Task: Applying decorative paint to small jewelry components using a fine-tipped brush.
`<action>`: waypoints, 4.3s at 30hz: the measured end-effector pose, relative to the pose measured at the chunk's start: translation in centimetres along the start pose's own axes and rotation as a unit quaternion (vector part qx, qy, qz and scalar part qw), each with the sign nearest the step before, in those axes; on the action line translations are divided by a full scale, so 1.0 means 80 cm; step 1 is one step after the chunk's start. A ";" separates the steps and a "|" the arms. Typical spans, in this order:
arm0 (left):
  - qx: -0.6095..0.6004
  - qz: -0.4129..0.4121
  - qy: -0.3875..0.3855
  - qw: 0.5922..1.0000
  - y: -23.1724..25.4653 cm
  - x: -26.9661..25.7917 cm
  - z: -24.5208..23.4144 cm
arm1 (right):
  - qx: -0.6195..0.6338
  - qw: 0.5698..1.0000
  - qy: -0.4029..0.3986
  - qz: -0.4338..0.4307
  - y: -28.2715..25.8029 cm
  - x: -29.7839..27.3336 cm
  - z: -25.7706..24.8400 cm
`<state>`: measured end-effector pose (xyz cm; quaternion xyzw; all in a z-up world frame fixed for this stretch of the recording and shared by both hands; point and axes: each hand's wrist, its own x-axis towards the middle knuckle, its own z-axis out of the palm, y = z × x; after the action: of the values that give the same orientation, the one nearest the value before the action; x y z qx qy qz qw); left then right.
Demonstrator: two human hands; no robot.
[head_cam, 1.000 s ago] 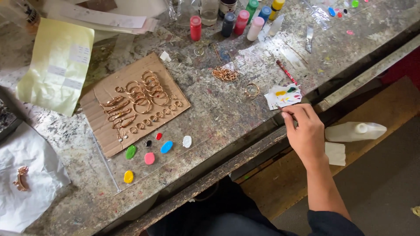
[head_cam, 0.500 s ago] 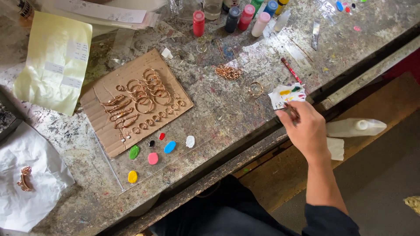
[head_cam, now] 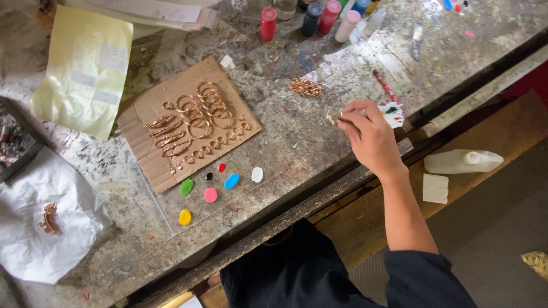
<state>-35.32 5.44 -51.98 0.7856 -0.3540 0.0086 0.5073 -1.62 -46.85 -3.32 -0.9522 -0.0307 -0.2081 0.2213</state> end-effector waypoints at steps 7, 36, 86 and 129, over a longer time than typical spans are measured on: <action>-0.016 -0.071 0.083 0.994 0.090 0.344 -0.060 | 0.315 0.940 -0.095 -0.087 -0.120 -0.025 0.038; -0.224 -0.107 0.041 0.968 0.227 0.515 -0.304 | 0.450 0.874 -0.175 -0.054 -0.222 -0.106 0.176; -0.161 -0.309 0.236 0.907 0.225 0.479 -0.286 | 0.071 0.983 -0.024 -0.170 -0.256 0.054 0.208; -0.094 -0.327 0.191 0.921 0.222 0.483 -0.286 | 0.297 0.945 -0.136 -0.029 -0.280 -0.108 0.213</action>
<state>-8.50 -1.51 -12.42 0.7899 0.0270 -0.0405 0.6114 -6.33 -19.00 -11.62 -0.8610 -0.1483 -0.0646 0.4822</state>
